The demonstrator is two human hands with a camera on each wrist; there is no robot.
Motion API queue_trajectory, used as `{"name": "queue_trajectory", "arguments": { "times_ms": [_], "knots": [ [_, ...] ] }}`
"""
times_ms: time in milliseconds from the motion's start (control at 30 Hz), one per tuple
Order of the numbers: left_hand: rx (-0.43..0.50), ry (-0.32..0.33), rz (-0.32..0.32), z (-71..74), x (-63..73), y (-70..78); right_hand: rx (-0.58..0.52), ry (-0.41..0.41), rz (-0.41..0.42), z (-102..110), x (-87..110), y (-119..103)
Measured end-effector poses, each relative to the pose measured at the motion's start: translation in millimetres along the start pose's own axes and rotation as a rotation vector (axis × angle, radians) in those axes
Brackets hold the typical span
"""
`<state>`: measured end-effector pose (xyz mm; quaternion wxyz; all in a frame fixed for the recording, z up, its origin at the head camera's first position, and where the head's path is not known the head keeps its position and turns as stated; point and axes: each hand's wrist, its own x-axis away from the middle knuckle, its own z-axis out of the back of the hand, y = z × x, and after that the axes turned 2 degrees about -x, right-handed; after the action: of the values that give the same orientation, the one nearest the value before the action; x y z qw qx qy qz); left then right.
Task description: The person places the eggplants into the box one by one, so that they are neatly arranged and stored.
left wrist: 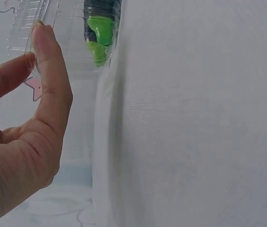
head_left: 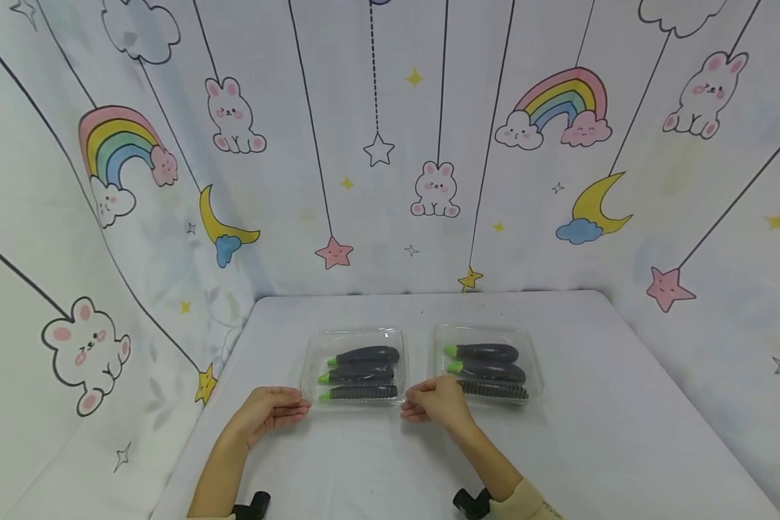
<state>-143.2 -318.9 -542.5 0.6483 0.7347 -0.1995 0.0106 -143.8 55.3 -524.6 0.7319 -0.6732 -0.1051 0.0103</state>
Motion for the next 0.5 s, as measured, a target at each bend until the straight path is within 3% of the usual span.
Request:
{"name": "queue_trajectory", "arguments": {
  "times_ms": [500],
  "knots": [
    [0.019,-0.011,0.015,1.8,-1.0,-0.2,-0.222,0.024,-0.028,-6.5,3.0,8.9]
  ]
}}
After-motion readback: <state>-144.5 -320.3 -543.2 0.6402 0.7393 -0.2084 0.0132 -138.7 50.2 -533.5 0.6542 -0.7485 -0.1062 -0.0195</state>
